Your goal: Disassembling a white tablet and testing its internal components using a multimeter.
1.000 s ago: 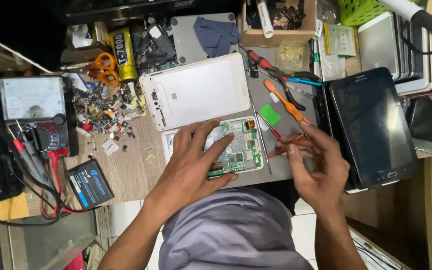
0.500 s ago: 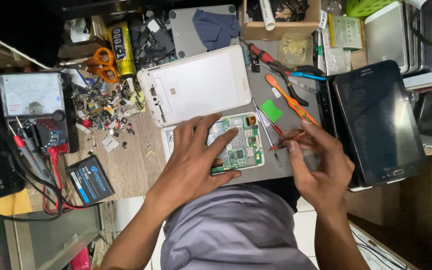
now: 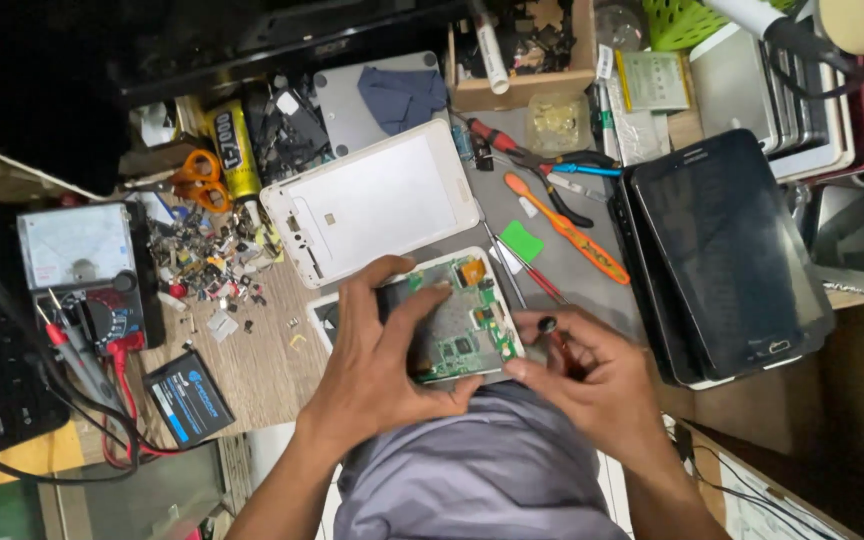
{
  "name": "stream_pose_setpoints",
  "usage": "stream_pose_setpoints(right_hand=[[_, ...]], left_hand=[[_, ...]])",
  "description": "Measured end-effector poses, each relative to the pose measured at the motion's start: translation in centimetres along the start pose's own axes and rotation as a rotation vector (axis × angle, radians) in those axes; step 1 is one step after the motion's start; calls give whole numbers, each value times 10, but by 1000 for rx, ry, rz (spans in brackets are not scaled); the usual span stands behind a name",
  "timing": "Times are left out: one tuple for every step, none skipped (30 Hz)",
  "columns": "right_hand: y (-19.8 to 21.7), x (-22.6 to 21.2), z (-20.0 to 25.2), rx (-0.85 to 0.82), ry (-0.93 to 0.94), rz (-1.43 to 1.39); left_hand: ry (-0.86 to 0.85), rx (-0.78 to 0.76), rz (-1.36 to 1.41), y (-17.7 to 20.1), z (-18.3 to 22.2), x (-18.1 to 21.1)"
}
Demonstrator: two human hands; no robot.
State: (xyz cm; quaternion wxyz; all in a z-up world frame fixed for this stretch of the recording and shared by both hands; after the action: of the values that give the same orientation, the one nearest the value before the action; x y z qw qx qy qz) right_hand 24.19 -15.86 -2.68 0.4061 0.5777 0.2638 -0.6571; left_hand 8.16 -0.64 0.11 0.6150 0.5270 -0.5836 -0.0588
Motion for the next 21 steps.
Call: stream_pose_setpoints(right_hand=[[-2,-11,3,5,7,-6],[-5,-30,4,-8,156,35],[-8,-49,8,-20,305,77],[-11,-55,10,-18,322,71],[-13,-66,14,9,429,69],[-15,-77,18,35,540,70],[-19,-82,20,34,561,67],[-21,-90,23,88,635,136],[-24,-96,27,143,709,204],[-26,-100,25,138,723,202],[-28,-105,24,152,763,209],[-29,-108,23,170,802,217],[-30,-108,23,167,814,215],[-29,-106,23,172,802,212],[-29,-104,22,176,791,209],[-28,-102,22,176,798,212],[-27,-100,22,169,805,212],[-26,-98,22,160,809,211],[-26,-98,24,159,813,213],[-26,-98,24,166,812,220],[-25,-99,25,173,811,226]], left_hand=[[-9,0,-6,1,2,4],[-41,87,53,7,5,8],[-74,173,112,15,8,12],[-86,181,101,10,7,15],[-130,298,197,13,8,19],[-177,420,294,16,9,21],[-192,432,285,15,3,29],[-238,546,353,18,2,37],[-285,660,421,21,2,43],[-292,671,415,17,3,46],[-269,723,392,14,5,46],[-247,771,372,10,7,47],[-255,780,367,9,8,49],[-236,779,406,8,8,50],[-217,778,444,6,9,50],[-223,782,446,7,9,51],[-224,770,452,7,8,52],[-223,756,457,8,9,53],[-225,759,457,7,10,53],[-224,760,451,6,11,54],[-222,761,445,5,11,54]])
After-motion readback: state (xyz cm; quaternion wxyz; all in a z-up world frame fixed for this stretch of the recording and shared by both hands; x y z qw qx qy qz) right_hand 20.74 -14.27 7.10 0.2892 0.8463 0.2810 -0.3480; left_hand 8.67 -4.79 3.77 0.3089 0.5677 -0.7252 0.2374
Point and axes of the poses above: each hand's wrist, its own z-axis away from the middle knuckle, its own y-axis out of the back of the hand, x = y × z, the point moved 5 cm from there along -z, towards the middle knuckle, and after that the axes turned 8 degrees about y, right-handed, at the moved point
